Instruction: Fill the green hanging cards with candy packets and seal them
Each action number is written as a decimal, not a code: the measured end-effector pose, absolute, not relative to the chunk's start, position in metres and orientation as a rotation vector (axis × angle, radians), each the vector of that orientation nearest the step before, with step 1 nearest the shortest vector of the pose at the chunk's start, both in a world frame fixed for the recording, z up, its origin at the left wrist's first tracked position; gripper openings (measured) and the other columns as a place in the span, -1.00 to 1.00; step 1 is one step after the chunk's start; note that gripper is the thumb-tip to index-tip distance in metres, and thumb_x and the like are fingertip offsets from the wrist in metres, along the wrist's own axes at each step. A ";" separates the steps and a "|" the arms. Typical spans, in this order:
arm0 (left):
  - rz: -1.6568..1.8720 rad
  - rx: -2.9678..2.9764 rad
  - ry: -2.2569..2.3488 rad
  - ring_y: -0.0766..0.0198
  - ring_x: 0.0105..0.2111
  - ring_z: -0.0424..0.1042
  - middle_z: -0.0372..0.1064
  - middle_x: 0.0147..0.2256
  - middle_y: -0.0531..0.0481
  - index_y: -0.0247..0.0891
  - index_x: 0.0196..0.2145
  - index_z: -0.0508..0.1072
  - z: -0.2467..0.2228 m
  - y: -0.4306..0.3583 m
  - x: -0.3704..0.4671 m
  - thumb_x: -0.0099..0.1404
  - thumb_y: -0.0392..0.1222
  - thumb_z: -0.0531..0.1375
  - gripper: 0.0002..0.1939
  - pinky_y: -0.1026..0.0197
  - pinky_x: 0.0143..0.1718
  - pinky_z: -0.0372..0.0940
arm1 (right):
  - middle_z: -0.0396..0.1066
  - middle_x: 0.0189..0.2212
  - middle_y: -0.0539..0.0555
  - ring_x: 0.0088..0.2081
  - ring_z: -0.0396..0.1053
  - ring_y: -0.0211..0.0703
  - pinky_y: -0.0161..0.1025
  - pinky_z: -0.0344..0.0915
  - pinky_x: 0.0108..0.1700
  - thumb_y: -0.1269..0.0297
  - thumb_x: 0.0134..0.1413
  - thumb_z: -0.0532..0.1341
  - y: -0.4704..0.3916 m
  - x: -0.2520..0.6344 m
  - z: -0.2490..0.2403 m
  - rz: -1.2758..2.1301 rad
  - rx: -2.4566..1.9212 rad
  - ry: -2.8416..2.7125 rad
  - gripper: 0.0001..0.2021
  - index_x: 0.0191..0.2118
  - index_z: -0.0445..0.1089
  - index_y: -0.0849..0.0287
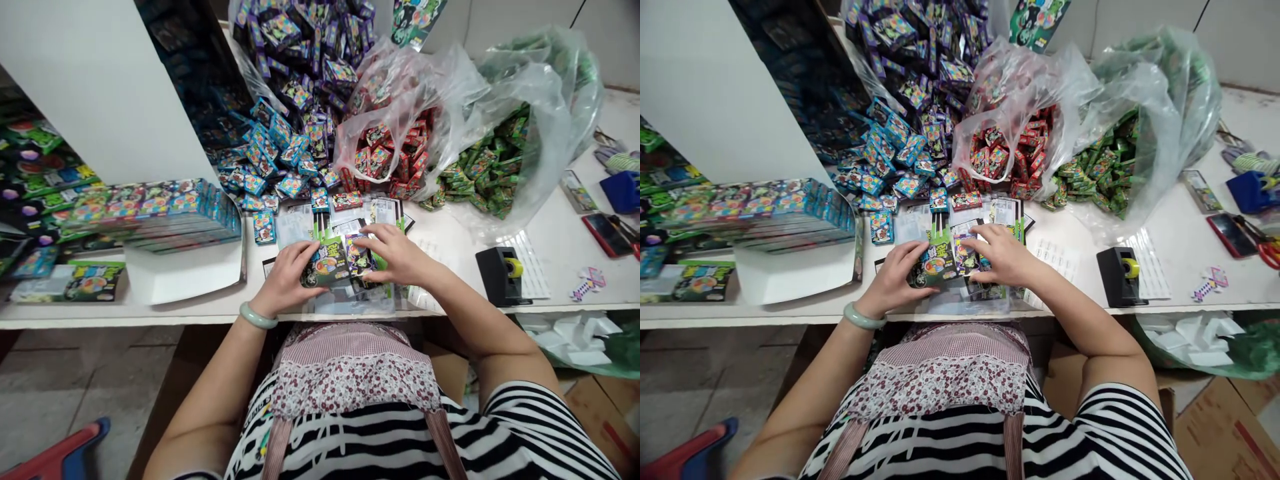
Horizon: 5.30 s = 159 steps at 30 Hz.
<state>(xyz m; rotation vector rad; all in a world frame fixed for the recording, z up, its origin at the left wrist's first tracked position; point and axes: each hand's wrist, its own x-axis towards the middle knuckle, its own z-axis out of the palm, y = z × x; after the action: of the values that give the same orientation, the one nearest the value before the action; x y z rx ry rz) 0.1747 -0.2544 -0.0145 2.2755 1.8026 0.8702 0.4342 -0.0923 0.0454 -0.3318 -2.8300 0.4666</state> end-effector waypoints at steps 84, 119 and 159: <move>0.802 2.285 1.788 -0.15 0.13 0.32 0.27 0.14 -0.28 -0.14 0.39 0.05 -0.010 -0.260 0.178 0.17 0.22 0.33 -0.03 -0.19 0.18 0.26 | 0.25 0.22 0.27 0.21 0.21 0.29 0.27 0.19 0.22 -0.02 0.02 0.39 -0.096 0.425 0.046 0.638 -0.247 -2.949 -0.29 0.26 0.22 0.04; 1.533 1.148 1.306 0.27 -0.12 0.52 0.47 -0.03 -0.05 -0.03 0.15 0.35 -0.012 -0.285 0.231 0.27 -0.15 0.34 -0.49 0.24 -0.13 0.46 | 0.42 -0.34 -0.02 -0.36 0.39 -0.28 -0.21 0.39 -0.27 0.17 0.14 0.27 -0.165 0.414 0.008 1.533 -0.812 -1.750 -0.84 -0.17 0.40 0.06; 1.474 1.443 1.429 0.23 -0.20 0.50 0.51 -0.27 -0.05 -0.19 -0.24 0.54 0.021 -0.260 0.224 0.30 -0.12 0.29 -0.88 0.17 -0.16 0.42 | 0.42 -0.25 0.05 -0.12 0.38 -0.16 -0.12 0.35 -0.07 0.21 0.24 0.19 -0.159 0.410 0.029 1.250 -0.592 -2.102 -0.91 -0.31 0.35 0.05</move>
<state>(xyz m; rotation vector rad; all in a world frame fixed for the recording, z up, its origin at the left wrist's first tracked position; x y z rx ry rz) 0.2245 -0.2603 0.0209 1.4427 1.4286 1.4743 0.4096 -0.1594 0.0289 -0.5919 -2.1019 1.2497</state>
